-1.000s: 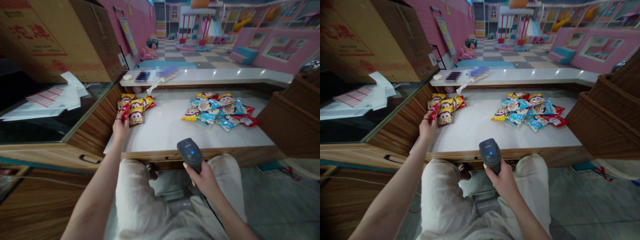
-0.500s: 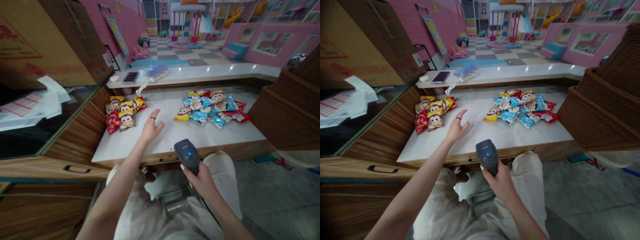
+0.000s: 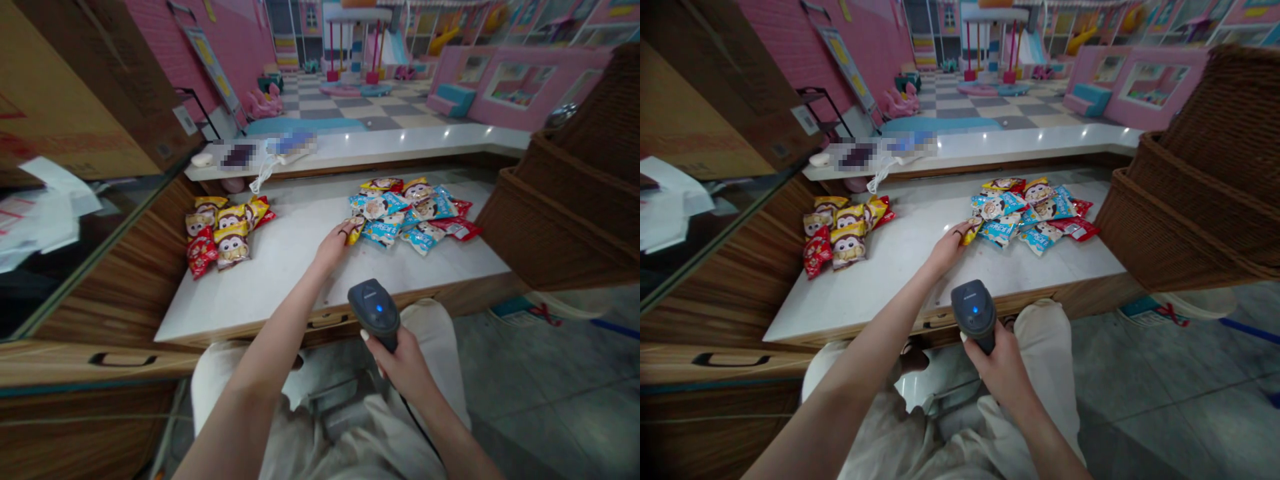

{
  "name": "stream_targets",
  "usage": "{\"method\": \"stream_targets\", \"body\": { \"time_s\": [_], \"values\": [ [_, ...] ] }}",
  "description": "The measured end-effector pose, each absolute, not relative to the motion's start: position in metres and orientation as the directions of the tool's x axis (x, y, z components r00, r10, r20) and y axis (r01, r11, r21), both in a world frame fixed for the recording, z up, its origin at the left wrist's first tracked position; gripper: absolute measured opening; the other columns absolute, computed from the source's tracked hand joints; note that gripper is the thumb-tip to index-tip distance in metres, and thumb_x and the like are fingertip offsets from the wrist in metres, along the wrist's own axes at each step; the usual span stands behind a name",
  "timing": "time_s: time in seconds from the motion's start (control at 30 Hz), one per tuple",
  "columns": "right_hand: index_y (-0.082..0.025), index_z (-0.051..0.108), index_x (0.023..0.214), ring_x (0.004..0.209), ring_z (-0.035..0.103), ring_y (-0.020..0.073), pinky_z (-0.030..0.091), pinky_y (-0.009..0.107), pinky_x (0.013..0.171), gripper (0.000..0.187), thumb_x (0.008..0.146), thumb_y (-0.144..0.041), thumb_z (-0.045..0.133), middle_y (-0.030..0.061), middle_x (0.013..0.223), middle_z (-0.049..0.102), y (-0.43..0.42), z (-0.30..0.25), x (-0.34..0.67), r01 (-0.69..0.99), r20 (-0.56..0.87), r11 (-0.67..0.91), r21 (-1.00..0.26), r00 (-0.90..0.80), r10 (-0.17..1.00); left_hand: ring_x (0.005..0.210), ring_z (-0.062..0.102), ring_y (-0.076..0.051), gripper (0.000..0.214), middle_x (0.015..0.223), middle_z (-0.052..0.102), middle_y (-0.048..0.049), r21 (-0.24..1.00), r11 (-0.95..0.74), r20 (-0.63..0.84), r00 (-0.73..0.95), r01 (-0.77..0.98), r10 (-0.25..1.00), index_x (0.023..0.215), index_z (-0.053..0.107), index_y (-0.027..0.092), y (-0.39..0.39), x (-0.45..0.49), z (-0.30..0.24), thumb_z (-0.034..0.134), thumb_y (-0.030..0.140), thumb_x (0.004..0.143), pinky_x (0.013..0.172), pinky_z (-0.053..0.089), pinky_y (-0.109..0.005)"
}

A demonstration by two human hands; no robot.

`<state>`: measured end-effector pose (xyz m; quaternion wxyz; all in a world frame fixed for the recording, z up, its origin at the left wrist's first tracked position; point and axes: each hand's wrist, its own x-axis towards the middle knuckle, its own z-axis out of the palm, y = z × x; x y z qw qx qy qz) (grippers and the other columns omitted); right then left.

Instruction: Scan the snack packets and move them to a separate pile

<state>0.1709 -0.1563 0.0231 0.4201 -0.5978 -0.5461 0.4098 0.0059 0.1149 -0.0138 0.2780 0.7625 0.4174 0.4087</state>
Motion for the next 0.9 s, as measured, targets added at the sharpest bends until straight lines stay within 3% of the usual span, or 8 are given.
{"method": "stream_targets", "body": {
  "time_s": [0.1, 0.2, 0.3, 0.37, 0.47, 0.57, 0.73, 0.9],
  "values": [
    [-0.027, 0.066, 0.08, 0.047, 0.061, 0.0221, 0.04, 0.026, 0.041, 0.02, 0.086, -0.045, 0.07, -0.0057, 0.044, 0.05, -0.156, 0.022, 0.168, 0.27, -0.036, -0.051, -0.961, 0.062, 0.997, 0.15, 0.062, -0.033, 0.056, 0.159, 0.068, -0.0126, 0.77, -0.463, 0.362, 0.297, 0.439, 0.884, 0.149, 0.071, 0.022, 0.094, -0.014, -0.005, 0.065, 0.017, 0.094, 0.134, 0.041, -0.05],
    [-0.027, 0.064, 0.079, 0.046, 0.06, 0.0217, 0.038, 0.026, 0.04, 0.02, 0.086, -0.045, 0.071, -0.0056, 0.044, 0.05, -0.156, 0.02, 0.166, 0.255, -0.025, -0.037, -0.966, 0.049, 0.998, 0.139, 0.069, -0.033, 0.051, 0.151, 0.073, -0.0142, 0.863, -0.364, 0.318, 0.182, 0.351, 0.93, 0.15, 0.068, 0.02, 0.069, -0.036, -0.001, 0.066, 0.029, 0.1, 0.126, 0.048, -0.05],
    [-0.027, 0.065, 0.08, 0.045, 0.061, 0.0223, 0.039, 0.026, 0.04, 0.022, 0.089, -0.046, 0.071, -0.0055, 0.044, 0.051, -0.158, 0.019, 0.163, 0.249, -0.029, -0.036, -0.968, 0.031, 0.999, 0.13, 0.074, -0.032, 0.053, 0.143, 0.077, -0.0147, 0.976, -0.205, 0.203, 0.033, 0.08, 0.979, 0.145, 0.068, 0.019, 0.044, -0.053, -0.004, 0.074, 0.042, 0.098, 0.118, 0.055, -0.048],
    [-0.027, 0.066, 0.082, 0.047, 0.063, 0.0234, 0.041, 0.027, 0.042, 0.022, 0.089, -0.047, 0.071, -0.0051, 0.044, 0.053, -0.158, 0.02, 0.16, 0.255, -0.029, -0.034, -0.966, 0.022, 0.999, 0.126, 0.077, -0.032, 0.052, 0.136, 0.08, -0.0138, 0.989, -0.075, 0.072, -0.031, -0.129, 0.997, 0.138, 0.07, 0.019, 0.03, -0.061, -0.007, 0.081, 0.044, 0.093, 0.114, 0.059, -0.047],
    [-0.027, 0.068, 0.084, 0.05, 0.066, 0.0246, 0.044, 0.027, 0.045, 0.021, 0.09, -0.047, 0.071, -0.0047, 0.044, 0.054, -0.159, 0.022, 0.156, 0.263, -0.024, -0.024, -0.964, 0.002, 1.0, 0.123, 0.079, -0.033, 0.041, 0.123, 0.084, -0.0136, 0.924, 0.057, -0.092, -0.076, -0.377, 0.993, 0.121, 0.074, 0.018, 0.012, -0.066, -0.009, 0.087, 0.038, 0.088, 0.111, 0.062, -0.047],
    [-0.026, 0.068, 0.086, 0.048, 0.064, 0.0235, 0.042, 0.027, 0.043, 0.021, 0.089, -0.047, 0.071, -0.0052, 0.044, 0.053, -0.159, 0.023, 0.152, 0.264, -0.019, -0.017, -0.964, -0.006, 1.0, 0.125, 0.079, -0.033, 0.033, 0.119, 0.086, -0.0136, 0.85, 0.076, -0.155, -0.11, -0.521, 0.982, 0.113, 0.075, 0.016, 0.003, -0.067, -0.007, 0.086, 0.029, 0.084, 0.113, 0.063, -0.047],
    [-0.025, 0.068, 0.088, 0.039, 0.054, 0.019, 0.039, 0.027, 0.04, 0.022, 0.09, -0.047, 0.072, -0.0067, 0.045, 0.053, -0.158, 0.02, 0.15, 0.262, -0.021, -0.019, -0.965, -0.004, 1.0, 0.127, 0.078, -0.034, 0.034, 0.115, 0.086, -0.0135, 0.812, 0.043, -0.187, -0.19, -0.583, 0.964, 0.113, 0.072, 0.016, 0.001, -0.067, -0.004, 0.084, 0.028, 0.082, 0.113, 0.063, -0.047],
    [-0.024, 0.069, 0.091, 0.036, 0.052, 0.0183, 0.04, 0.027, 0.04, 0.025, 0.089, -0.05, 0.072, -0.0065, 0.045, 0.054, -0.157, 0.02, 0.149, 0.249, -0.042, -0.037, -0.968, -0.015, 0.999, 0.122, 0.08, -0.034, 0.036, 0.111, 0.086, -0.011, 0.821, 0.056, -0.183, -0.169, -0.568, 0.968, 0.11, 0.071, 0.018, 0.002, -0.066, -0.004, 0.085, 0.028, 0.079, 0.109, 0.065, -0.048]
  ]
}}
